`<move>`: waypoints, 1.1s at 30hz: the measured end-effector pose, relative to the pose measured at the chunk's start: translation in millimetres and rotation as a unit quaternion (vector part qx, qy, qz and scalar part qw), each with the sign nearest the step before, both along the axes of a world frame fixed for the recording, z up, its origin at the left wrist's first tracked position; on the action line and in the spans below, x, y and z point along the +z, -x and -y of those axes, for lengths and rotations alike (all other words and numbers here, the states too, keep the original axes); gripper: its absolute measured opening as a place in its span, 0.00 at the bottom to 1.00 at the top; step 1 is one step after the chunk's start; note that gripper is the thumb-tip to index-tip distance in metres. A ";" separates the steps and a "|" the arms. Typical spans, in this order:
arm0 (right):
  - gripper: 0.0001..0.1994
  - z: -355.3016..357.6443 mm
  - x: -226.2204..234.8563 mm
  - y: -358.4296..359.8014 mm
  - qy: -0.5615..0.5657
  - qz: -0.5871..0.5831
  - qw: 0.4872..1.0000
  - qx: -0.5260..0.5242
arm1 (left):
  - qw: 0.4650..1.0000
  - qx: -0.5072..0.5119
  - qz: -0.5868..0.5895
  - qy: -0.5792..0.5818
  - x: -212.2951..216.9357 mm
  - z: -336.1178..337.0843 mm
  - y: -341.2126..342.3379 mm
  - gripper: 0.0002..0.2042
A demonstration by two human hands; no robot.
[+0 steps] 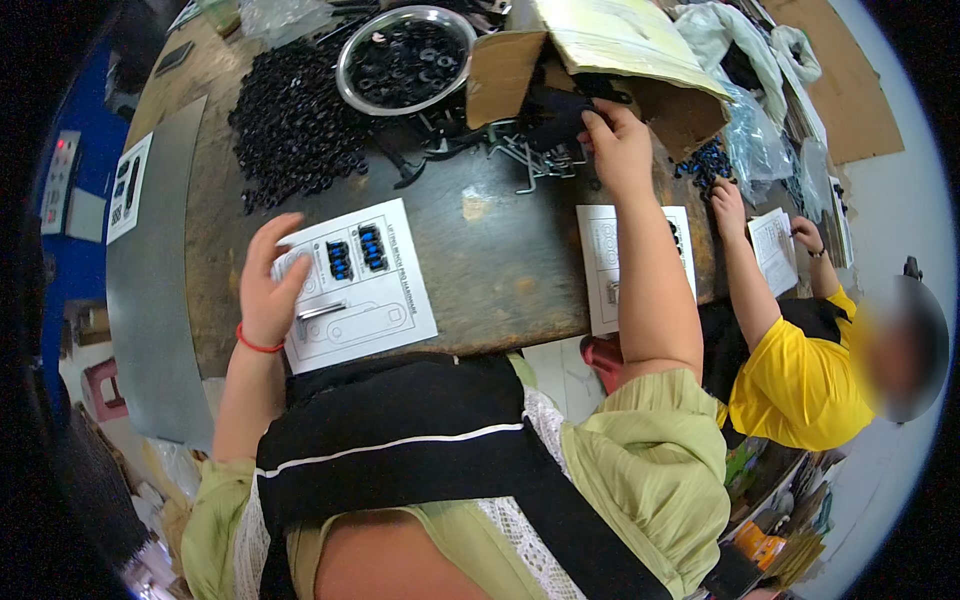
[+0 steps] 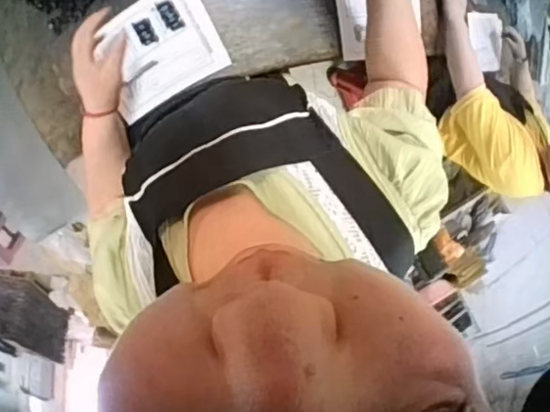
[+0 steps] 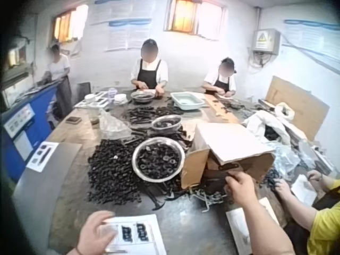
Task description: The person assembles door lock hardware by placing washers, screws, and handles onto a cardboard template. They repeatedly pick up small parts from a bowl and a box, arrange them on the template, and then move the completed template aside.
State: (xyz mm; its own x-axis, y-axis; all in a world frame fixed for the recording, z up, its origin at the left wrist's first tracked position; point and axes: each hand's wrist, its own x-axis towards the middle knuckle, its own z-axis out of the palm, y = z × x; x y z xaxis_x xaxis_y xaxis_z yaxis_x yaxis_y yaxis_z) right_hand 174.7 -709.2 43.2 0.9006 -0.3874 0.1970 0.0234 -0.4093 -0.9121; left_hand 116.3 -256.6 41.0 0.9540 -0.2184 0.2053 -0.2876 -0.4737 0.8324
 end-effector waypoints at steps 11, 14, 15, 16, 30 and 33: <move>0.10 -101.1 -2.4 11.2 0.048 -0.137 0.961 0.233 | 0.987 -0.129 -0.095 -0.020 -31.7 142.3 -41.7 0.25; 0.11 -95.2 -13.7 1.0 0.021 -0.126 0.973 0.192 | 0.985 -0.096 -0.145 0.015 -39.5 166.0 -62.2 0.23; 0.11 -93.3 -15.7 -0.1 0.006 -0.105 0.978 0.179 | 0.986 -0.091 -0.143 -0.008 -41.1 169.2 -68.5 0.23; 0.12 -94.6 -13.4 -1.4 -0.010 -0.086 0.982 0.167 | 0.994 -0.064 -0.084 -0.009 -41.0 170.7 -69.9 0.23; 0.13 -169.2 7.0 58.2 -0.288 -0.058 0.934 0.203 | 0.849 -0.128 -0.376 0.349 19.4 107.2 -18.9 0.11; 0.05 -194.7 -5.5 73.8 -0.313 -0.060 0.929 0.186 | 0.895 -0.072 -0.307 0.317 5.0 87.6 -5.5 0.11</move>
